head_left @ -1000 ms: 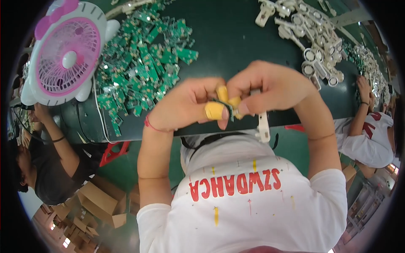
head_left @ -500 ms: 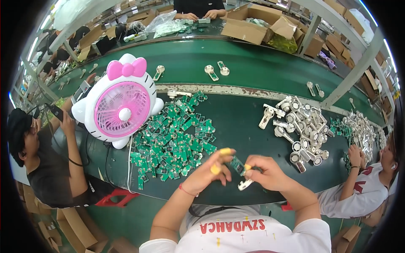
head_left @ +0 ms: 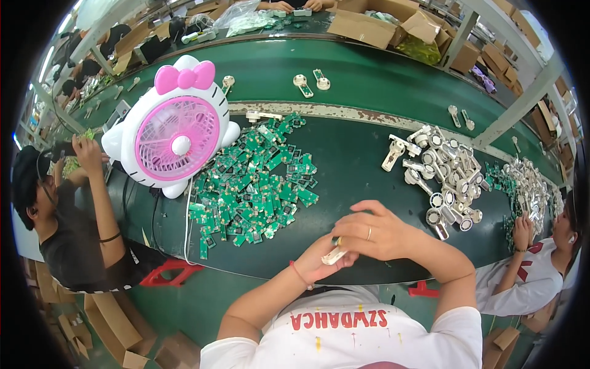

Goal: The person assembles small electronic components by hand, combining a PCB, plastic housing, fan motor, and connector at a factory workstation.

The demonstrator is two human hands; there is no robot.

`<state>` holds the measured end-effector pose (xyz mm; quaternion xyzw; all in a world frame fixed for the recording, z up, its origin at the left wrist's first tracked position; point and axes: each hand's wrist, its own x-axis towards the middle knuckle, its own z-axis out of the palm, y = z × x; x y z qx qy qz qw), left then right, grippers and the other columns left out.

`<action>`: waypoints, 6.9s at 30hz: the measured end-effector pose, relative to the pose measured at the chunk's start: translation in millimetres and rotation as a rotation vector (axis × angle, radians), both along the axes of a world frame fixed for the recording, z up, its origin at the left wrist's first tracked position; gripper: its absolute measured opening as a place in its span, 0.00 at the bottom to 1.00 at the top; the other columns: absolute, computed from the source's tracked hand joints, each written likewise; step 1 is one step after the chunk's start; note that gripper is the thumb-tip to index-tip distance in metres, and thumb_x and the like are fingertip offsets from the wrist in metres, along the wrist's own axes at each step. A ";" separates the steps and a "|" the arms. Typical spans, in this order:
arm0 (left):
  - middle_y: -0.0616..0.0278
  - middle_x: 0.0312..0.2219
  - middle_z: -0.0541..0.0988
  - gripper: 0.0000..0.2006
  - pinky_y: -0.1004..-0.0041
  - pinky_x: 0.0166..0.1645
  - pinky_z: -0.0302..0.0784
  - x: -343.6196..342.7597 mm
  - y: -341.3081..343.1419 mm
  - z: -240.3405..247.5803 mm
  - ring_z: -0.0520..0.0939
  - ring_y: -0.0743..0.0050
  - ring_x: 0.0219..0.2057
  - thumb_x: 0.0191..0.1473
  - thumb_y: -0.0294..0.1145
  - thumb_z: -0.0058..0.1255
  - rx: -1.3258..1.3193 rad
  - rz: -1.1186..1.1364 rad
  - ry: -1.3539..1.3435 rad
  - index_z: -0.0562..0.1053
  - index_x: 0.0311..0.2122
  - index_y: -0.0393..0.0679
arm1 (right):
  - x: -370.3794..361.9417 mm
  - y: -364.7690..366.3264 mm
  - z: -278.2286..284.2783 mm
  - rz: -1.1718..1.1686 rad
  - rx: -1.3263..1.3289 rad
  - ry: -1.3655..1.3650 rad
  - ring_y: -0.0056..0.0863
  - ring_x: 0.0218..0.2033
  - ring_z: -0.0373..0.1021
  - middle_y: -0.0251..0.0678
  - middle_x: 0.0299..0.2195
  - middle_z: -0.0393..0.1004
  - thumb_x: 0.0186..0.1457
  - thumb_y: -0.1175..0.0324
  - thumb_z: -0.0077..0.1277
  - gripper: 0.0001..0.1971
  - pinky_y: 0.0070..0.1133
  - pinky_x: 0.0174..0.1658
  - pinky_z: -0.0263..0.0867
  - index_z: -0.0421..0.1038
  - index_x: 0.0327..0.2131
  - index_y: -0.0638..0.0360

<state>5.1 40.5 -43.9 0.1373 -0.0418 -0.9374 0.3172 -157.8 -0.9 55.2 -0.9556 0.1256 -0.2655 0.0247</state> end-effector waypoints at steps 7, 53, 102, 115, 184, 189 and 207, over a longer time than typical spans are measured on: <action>0.55 0.46 0.70 0.21 0.72 0.44 0.75 10.2 -7.2 27.2 0.76 0.70 0.41 0.56 0.30 0.42 -0.275 0.463 -0.458 0.58 0.55 0.42 | -1.8 7.5 3.7 -0.568 0.325 0.053 0.31 0.30 0.67 0.35 0.28 0.70 0.43 0.76 0.53 0.12 0.24 0.34 0.58 0.71 0.35 0.56; 0.42 0.55 0.53 0.39 0.63 0.60 0.48 -1.8 -56.5 41.5 0.55 0.48 0.56 0.48 0.32 0.53 -1.107 0.835 -1.381 0.44 0.59 0.31 | 1.8 -100.6 -36.7 -0.653 1.300 -0.194 0.16 0.19 0.67 0.28 0.17 0.68 0.55 0.60 0.45 0.13 0.15 0.21 0.62 0.69 0.27 0.61; 0.58 0.39 0.73 0.19 0.71 0.44 0.68 54.9 -31.3 30.2 0.72 0.65 0.41 0.45 0.26 0.53 -1.586 0.265 -1.576 0.70 0.46 0.44 | -12.2 21.1 -98.4 -0.321 0.771 -0.311 0.31 0.39 0.66 0.34 0.31 0.69 0.46 0.75 0.54 0.09 0.30 0.48 0.57 0.68 0.34 0.60; 0.62 0.32 0.71 0.09 0.81 0.34 0.69 36.0 -49.3 43.1 0.74 0.79 0.29 0.52 0.16 0.39 -1.454 0.338 -1.351 0.69 0.39 0.36 | 2.3 27.9 -50.7 -0.607 1.222 -0.348 0.14 0.28 0.65 0.28 0.26 0.71 0.55 0.72 0.45 0.05 0.17 0.39 0.63 0.66 0.34 0.63; 0.53 0.47 0.69 0.25 0.68 0.42 0.77 21.1 -22.6 39.6 0.77 0.61 0.41 0.54 0.22 0.42 -0.543 0.471 -0.547 0.55 0.57 0.41 | -10.1 0.9 3.1 -0.543 0.758 0.095 0.28 0.27 0.69 0.33 0.26 0.72 0.42 0.74 0.52 0.14 0.21 0.32 0.63 0.70 0.37 0.54; 0.58 0.48 0.69 0.25 0.77 0.45 0.74 15.4 -18.6 24.6 0.77 0.72 0.42 0.48 0.17 0.49 -0.988 0.683 -0.758 0.62 0.54 0.38 | -1.8 9.0 -7.0 -0.466 1.623 -0.444 0.15 0.34 0.68 0.31 0.32 0.72 0.48 0.75 0.53 0.14 0.13 0.37 0.64 0.66 0.41 0.63; 0.56 0.48 0.69 0.24 0.76 0.39 0.80 13.7 -17.9 45.5 0.74 0.72 0.45 0.50 0.18 0.48 -0.735 0.706 -0.738 0.60 0.54 0.36 | 15.0 12.8 -51.0 -0.458 0.619 -0.515 0.21 0.31 0.65 0.33 0.33 0.67 0.44 0.71 0.57 0.13 0.19 0.30 0.62 0.69 0.36 0.59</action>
